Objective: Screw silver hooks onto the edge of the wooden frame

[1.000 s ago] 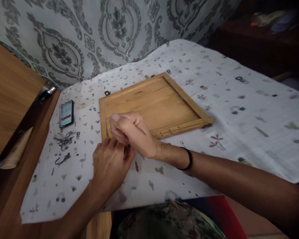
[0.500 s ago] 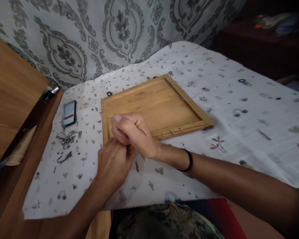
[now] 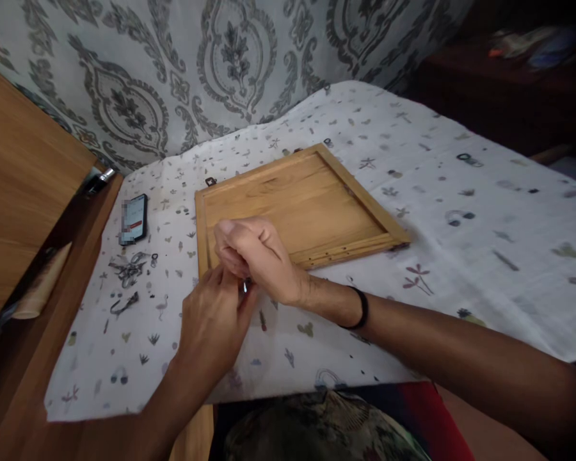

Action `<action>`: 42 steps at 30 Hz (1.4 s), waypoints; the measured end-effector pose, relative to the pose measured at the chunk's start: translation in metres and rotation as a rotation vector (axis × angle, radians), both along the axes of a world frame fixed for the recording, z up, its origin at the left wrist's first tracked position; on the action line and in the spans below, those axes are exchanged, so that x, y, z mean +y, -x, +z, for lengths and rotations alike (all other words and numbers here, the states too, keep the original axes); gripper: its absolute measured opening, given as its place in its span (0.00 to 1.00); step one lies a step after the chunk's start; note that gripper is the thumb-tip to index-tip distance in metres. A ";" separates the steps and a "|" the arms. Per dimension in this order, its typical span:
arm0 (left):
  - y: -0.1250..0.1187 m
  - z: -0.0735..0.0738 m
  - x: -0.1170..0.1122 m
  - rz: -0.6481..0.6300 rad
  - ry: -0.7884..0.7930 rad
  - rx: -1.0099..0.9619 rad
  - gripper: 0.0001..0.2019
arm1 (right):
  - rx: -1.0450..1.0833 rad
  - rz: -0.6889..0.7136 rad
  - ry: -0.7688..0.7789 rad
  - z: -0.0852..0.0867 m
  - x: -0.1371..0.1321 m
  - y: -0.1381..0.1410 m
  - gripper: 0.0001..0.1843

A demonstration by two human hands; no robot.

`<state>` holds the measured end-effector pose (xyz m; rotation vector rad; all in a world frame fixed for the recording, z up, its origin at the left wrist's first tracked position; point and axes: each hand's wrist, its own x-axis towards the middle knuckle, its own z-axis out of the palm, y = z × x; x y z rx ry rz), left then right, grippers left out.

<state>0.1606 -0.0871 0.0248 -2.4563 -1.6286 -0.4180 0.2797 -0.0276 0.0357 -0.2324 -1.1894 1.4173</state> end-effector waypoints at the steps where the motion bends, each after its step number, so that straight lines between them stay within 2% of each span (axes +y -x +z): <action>1: 0.003 0.000 -0.003 -0.034 -0.039 -0.017 0.10 | -0.005 -0.001 0.006 0.000 0.000 0.000 0.33; 5: 0.013 -0.010 -0.018 -0.196 -0.165 -0.039 0.06 | 0.001 -0.001 0.018 0.000 0.000 -0.001 0.33; 7: 0.016 -0.017 -0.024 -0.229 -0.222 -0.006 0.08 | 0.011 0.000 0.020 0.001 -0.001 0.000 0.33; 11: 0.013 -0.026 -0.029 -0.218 -0.317 0.068 0.11 | 0.011 0.012 0.028 0.001 -0.001 -0.001 0.32; 15: 0.007 -0.028 -0.028 -0.173 -0.347 0.113 0.10 | -0.009 0.014 0.038 0.001 -0.001 -0.001 0.33; 23: -0.004 -0.027 -0.032 -0.119 -0.341 0.234 0.09 | 0.016 0.031 0.025 0.001 -0.001 0.000 0.33; 28: -0.015 -0.022 -0.033 -0.088 -0.323 0.312 0.07 | 0.026 0.038 0.049 0.000 -0.003 0.000 0.32; 32: -0.018 -0.016 -0.033 -0.081 -0.261 0.385 0.09 | 0.037 0.054 0.038 -0.002 -0.003 0.000 0.31; 42: -0.019 -0.016 -0.031 -0.065 -0.229 0.372 0.10 | -0.007 0.030 0.026 -0.004 -0.003 0.000 0.31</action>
